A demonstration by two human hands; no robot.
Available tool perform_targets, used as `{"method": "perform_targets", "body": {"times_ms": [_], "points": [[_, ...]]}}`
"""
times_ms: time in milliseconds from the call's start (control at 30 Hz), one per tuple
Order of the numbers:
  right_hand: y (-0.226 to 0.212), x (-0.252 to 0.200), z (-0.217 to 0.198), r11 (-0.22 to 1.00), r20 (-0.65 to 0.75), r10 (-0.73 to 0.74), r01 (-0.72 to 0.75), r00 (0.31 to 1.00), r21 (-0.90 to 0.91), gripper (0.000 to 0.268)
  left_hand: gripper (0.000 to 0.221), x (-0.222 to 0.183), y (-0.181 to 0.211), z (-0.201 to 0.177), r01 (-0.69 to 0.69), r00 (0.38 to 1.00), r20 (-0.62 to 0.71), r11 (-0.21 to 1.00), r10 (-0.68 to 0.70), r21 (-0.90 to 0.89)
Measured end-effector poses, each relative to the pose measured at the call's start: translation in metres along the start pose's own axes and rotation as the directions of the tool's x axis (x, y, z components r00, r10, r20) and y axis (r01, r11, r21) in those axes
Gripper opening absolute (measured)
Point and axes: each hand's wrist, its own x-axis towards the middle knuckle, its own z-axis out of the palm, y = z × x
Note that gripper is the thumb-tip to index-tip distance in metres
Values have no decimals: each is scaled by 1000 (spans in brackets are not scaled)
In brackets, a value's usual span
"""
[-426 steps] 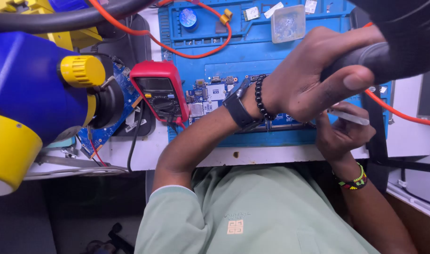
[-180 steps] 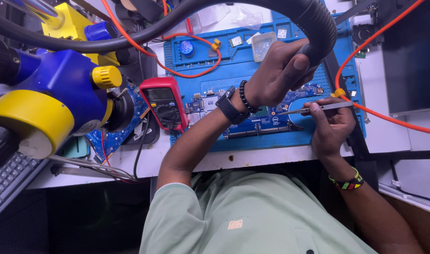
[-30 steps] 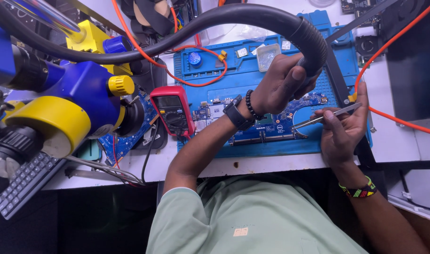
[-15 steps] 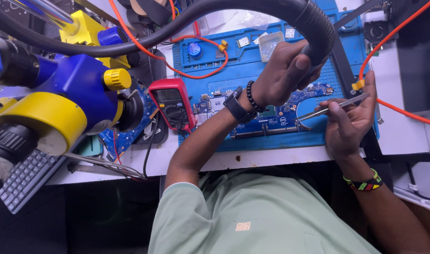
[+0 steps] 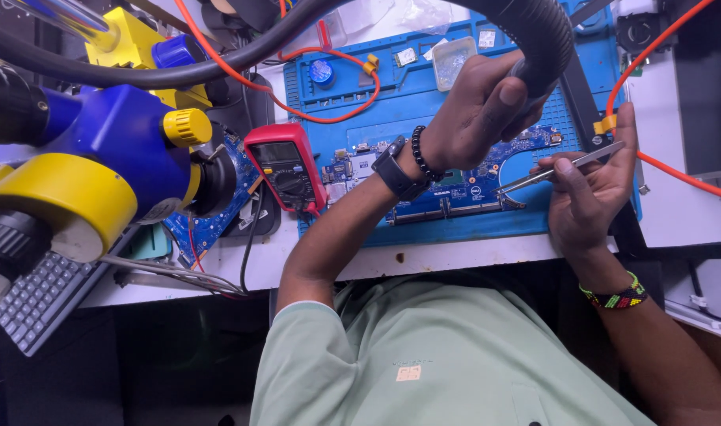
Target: Repairing a motherboard using a heat gun and tweezers, then checking a smartphone.
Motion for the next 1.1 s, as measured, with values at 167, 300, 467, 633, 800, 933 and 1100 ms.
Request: {"method": "perform_targets", "body": {"times_ms": [167,300,467,633,800,933,1100], "points": [[0,0,0,1000,21,-24,24,1000,-10,97,65,-1,-3,2,-14,1000,-12,999,13,-30],[3,1,-2,999,31,-47,47,998,-15,95,67,-3,-14,0,-66,998,-7,998,66,-18],[4,0,-3,1000,5,-7,7,1000,8,99,67,-2,-6,0,-48,999,6,999,48,-7],[4,1,-3,1000,1,-10,10,1000,5,99,66,-3,-10,-2,-30,1000,0,999,30,-10],[3,0,-2,1000,7,-10,10,1000,-9,99,67,0,-3,-1,-26,1000,11,999,25,35],[6,2,-4,1000,12,-5,5,1000,-2,101,68,-1,-6,-2,-22,1000,0,999,22,44],[4,1,-4,1000,19,-7,7,1000,-3,101,68,0,-4,-3,-28,1000,7,997,27,71]]}}
